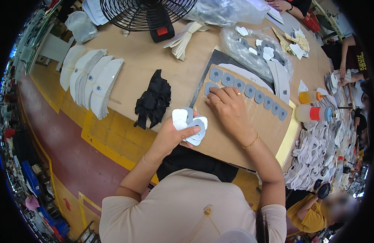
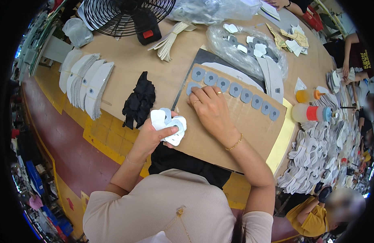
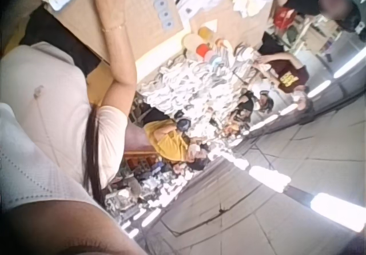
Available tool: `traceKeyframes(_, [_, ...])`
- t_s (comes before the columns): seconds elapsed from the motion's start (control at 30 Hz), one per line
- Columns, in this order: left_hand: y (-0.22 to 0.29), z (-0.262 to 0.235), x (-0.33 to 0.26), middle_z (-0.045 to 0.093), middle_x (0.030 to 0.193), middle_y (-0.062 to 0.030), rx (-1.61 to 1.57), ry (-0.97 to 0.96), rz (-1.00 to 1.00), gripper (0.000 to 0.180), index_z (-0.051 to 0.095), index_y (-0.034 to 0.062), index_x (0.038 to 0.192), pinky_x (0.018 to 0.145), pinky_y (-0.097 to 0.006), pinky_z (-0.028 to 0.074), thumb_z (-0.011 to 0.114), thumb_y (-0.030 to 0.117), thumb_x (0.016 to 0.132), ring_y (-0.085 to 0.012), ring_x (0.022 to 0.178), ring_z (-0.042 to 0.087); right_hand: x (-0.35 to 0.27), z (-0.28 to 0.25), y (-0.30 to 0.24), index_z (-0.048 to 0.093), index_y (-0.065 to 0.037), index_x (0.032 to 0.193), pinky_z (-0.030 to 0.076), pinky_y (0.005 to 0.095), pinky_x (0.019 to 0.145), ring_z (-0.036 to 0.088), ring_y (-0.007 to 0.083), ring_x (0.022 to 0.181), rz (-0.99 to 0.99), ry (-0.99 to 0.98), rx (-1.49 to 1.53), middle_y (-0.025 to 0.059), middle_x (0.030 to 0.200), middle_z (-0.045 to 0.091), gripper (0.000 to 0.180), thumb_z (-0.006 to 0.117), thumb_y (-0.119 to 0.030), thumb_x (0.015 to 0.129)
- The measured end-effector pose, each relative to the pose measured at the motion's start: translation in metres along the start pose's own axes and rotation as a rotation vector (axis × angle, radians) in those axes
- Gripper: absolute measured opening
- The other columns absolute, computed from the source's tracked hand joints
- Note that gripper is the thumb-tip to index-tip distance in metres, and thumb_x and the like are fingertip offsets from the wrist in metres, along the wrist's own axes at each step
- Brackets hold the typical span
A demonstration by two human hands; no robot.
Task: The person places small gray circular pieces onto white mask-shaped cutouts arranged on a cardboard sheet. They then pick up a squeeze bottle and apply liquid to the assembled pieces. The person continues arranging and applying liquid to the mask components throughout the clip.
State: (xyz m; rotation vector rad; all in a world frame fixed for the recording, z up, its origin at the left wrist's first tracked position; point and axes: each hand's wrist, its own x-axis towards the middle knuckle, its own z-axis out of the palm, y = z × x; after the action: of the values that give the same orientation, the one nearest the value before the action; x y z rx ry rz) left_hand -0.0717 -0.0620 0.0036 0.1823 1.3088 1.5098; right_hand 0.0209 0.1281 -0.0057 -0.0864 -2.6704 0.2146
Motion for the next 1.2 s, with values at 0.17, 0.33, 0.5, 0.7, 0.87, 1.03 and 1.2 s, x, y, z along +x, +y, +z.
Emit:
traceKeyframes(0.17, [-0.001,0.005,0.001,0.065,0.098,-0.0103,0.021,-0.020,0.007,0.042,0.055,-0.0004,0.117,0.051,-0.024,0.054,0.073,0.002,0.080,-0.0151,0.080,0.066,0.002,-0.020,-0.006,0.068,-0.003,0.095,0.042,0.0385,0.088,0.057,0.0239,0.095,0.139,-0.037,0.064,0.0060,0.100,0.063,0.016,0.066,-0.016,0.084])
traceKeyframes(0.33, [-0.004,0.010,0.003,0.064,0.100,-0.0091,0.029,-0.093,0.021,0.045,0.055,-0.0012,0.120,0.056,-0.024,0.057,0.075,0.005,0.080,-0.0147,0.084,0.066,-0.006,-0.046,-0.017,0.069,-0.001,0.093,0.047,0.0353,0.077,0.060,0.0242,0.083,0.441,-0.153,0.610,0.0088,0.091,0.061,0.019,0.070,-0.018,0.084])
traceKeyframes(0.5, [-0.004,0.017,0.004,0.064,0.101,-0.0096,0.049,-0.109,0.004,0.046,0.053,-0.0028,0.121,0.056,-0.023,0.057,0.074,0.003,0.080,-0.0141,0.083,0.066,-0.012,-0.058,-0.022,0.065,0.001,0.082,0.048,0.0305,0.062,0.059,0.0179,0.066,0.687,-0.319,0.804,0.0096,0.082,0.060,0.022,0.075,-0.018,0.080])
traceKeyframes(0.7, [-0.006,0.018,0.003,0.064,0.100,-0.0102,0.067,-0.099,0.007,0.045,0.053,-0.0026,0.120,0.056,-0.023,0.057,0.074,0.003,0.080,-0.0145,0.083,0.066,-0.026,-0.057,-0.009,0.063,0.002,0.083,0.047,0.0266,0.062,0.057,0.0117,0.067,0.809,-0.285,0.903,0.0085,0.083,0.064,0.021,0.074,-0.016,0.082])
traceKeyframes(0.87, [-0.004,0.019,0.003,0.065,0.100,-0.0112,0.090,-0.083,-0.028,0.046,0.054,-0.0024,0.119,0.056,-0.024,0.058,0.075,0.004,0.080,-0.0158,0.083,0.067,-0.035,-0.045,0.004,0.058,0.000,0.081,0.047,0.0259,0.071,0.058,0.0109,0.077,0.852,-0.014,1.148,0.0077,0.093,0.067,0.018,0.070,-0.013,0.086])
traceKeyframes(1.03, [-0.004,0.017,0.002,0.065,0.101,-0.0115,0.095,-0.073,-0.027,0.046,0.054,-0.0022,0.120,0.057,-0.025,0.058,0.075,0.005,0.080,-0.0166,0.084,0.067,-0.026,-0.044,0.008,0.055,-0.001,0.078,0.046,0.0278,0.081,0.058,0.0157,0.090,0.548,0.176,0.981,0.0089,0.094,0.068,0.021,0.071,-0.013,0.084])
traceKeyframes(1.2, [-0.008,0.013,0.002,0.065,0.101,-0.0118,0.104,-0.060,0.003,0.045,0.054,-0.0021,0.120,0.057,-0.025,0.058,0.075,0.005,0.080,-0.0169,0.084,0.068,-0.021,-0.052,0.012,0.066,0.000,0.087,0.047,0.0277,0.080,0.060,0.0161,0.087,0.687,-0.046,0.835,0.0079,0.089,0.067,0.013,0.072,-0.011,0.083])
